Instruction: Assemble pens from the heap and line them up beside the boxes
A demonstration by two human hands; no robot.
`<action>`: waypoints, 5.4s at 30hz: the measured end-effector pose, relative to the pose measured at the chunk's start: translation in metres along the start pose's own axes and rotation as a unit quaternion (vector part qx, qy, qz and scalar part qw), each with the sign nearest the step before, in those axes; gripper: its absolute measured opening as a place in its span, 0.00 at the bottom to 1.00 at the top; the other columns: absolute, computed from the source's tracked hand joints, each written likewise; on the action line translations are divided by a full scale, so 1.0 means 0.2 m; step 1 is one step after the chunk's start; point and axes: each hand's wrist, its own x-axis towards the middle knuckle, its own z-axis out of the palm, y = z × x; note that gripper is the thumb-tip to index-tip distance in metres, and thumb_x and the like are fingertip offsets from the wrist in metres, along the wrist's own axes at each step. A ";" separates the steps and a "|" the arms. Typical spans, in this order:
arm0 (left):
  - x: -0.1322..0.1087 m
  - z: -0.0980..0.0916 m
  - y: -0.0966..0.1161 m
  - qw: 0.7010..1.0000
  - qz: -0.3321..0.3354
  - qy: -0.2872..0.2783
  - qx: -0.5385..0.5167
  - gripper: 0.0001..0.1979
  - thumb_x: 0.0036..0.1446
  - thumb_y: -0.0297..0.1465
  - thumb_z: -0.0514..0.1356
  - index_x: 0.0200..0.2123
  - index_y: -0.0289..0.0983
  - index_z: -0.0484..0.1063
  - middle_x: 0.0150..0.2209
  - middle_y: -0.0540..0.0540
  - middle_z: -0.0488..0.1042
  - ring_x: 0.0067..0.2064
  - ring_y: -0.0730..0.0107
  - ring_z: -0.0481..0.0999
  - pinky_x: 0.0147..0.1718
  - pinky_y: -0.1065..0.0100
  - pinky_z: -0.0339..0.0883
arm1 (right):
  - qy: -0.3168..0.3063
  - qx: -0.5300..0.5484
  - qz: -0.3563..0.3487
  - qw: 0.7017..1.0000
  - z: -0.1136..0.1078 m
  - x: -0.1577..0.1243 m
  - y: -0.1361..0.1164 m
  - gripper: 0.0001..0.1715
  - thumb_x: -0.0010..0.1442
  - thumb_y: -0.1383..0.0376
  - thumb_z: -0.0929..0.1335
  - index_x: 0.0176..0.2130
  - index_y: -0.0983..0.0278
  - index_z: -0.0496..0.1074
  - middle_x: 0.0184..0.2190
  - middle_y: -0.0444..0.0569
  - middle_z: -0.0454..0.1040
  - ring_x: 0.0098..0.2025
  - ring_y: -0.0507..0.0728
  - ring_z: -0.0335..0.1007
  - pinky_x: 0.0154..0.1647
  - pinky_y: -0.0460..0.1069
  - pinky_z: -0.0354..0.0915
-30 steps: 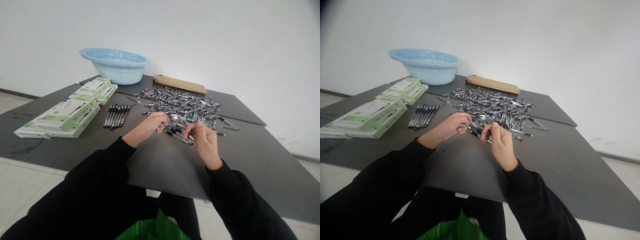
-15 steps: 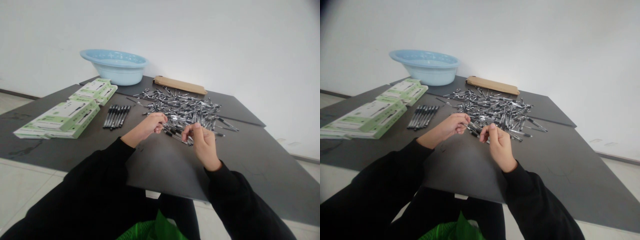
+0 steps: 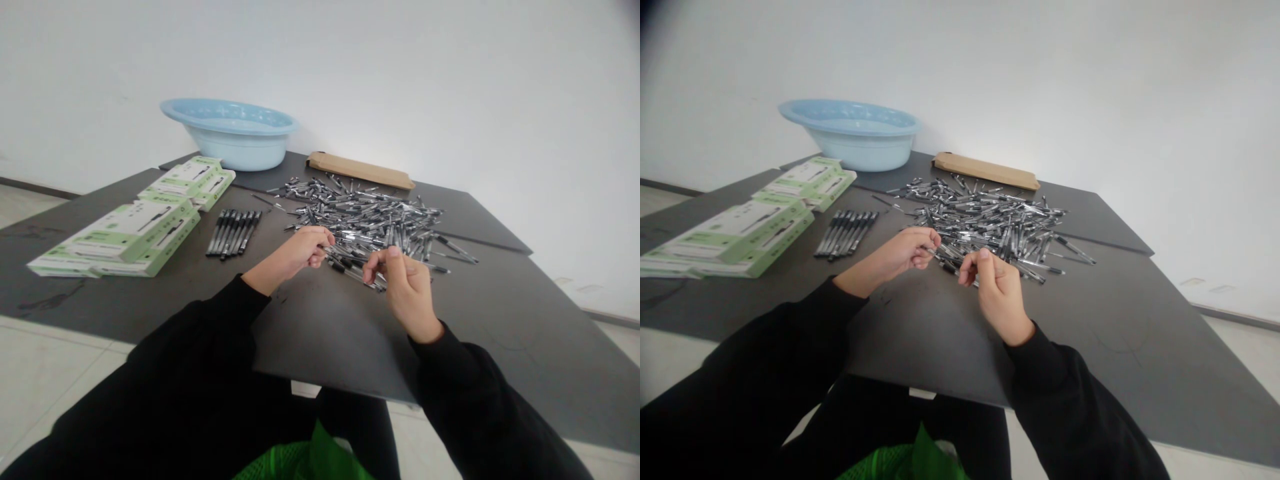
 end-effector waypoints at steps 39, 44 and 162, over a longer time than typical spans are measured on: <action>0.02 -0.02 -0.01 0.999 -0.020 -0.031 -0.037 0.05 0.45 0.21 0.52 0.25 0.36 0.64 0.14 0.58 0.50 0.14 0.81 0.49 0.15 0.77 0.48 | -0.014 -0.015 -0.030 0.999 -0.01 -0.02 -0.03 0.27 0.71 0.53 0.58 0.30 0.63 0.73 0.26 0.47 0.74 0.31 0.54 0.70 0.36 0.50 0.65; 0.02 -0.01 -0.01 0.999 -0.018 -0.035 -0.026 0.05 0.45 0.21 0.52 0.25 0.36 0.64 0.14 0.58 0.50 0.14 0.81 0.49 0.15 0.76 0.48 | -0.026 -0.034 -0.037 0.998 -0.02 -0.02 -0.02 0.26 0.71 0.53 0.57 0.31 0.63 0.74 0.27 0.47 0.74 0.31 0.54 0.70 0.36 0.50 0.65; 0.03 -0.42 -0.08 0.680 0.121 0.176 0.701 0.14 0.58 0.27 0.54 0.43 0.37 0.78 0.45 0.38 0.75 0.50 0.54 0.72 0.47 0.59 0.66 | -0.120 -0.350 -0.042 0.928 0.02 0.22 0.40 0.06 0.58 0.66 0.67 0.31 0.62 0.75 0.35 0.51 0.73 0.41 0.60 0.69 0.46 0.55 0.63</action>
